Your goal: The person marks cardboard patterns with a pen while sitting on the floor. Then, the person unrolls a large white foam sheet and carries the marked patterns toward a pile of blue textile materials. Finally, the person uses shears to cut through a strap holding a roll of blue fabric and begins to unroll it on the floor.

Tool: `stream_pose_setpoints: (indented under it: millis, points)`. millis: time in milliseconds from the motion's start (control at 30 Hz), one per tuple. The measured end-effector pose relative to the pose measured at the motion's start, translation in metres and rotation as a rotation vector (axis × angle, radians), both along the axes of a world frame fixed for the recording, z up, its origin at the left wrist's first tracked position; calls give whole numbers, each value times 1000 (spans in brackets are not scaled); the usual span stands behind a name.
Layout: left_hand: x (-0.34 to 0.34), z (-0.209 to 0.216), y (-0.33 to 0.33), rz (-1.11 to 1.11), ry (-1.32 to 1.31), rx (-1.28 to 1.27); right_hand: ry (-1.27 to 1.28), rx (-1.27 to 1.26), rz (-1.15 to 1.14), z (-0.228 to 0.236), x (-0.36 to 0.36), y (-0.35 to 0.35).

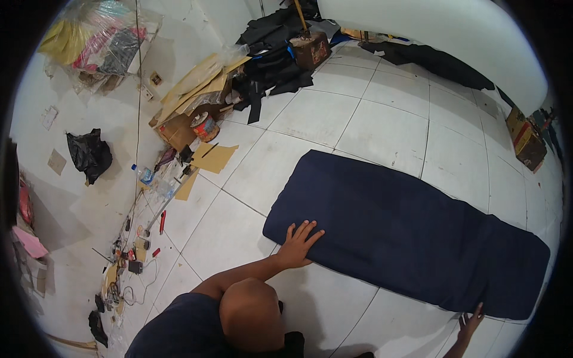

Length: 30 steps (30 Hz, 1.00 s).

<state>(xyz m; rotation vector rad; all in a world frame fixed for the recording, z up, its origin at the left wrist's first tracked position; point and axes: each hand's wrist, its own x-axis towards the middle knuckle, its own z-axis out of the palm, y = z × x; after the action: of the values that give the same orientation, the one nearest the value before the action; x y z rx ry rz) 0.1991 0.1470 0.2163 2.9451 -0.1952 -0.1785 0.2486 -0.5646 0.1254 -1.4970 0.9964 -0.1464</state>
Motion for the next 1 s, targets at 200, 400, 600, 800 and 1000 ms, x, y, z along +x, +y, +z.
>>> stream_pose_setpoints:
  millis: [200,400,600,800,1000]
  points:
    - [-5,2,0,-42,-124,-84,-145,268,-70,15,-26,63]
    - [-51,-17,15,295,-372,-202,-112,458,119,14,-27,77]
    - [-39,-33,40,1319,347,-1686,-282,632,85,21,-14,90]
    - [-20,-32,27,901,416,-1944,-345,475,46,-2,13,74]
    - [15,27,19,1053,254,-1811,-334,-160,-25,13,71,13]
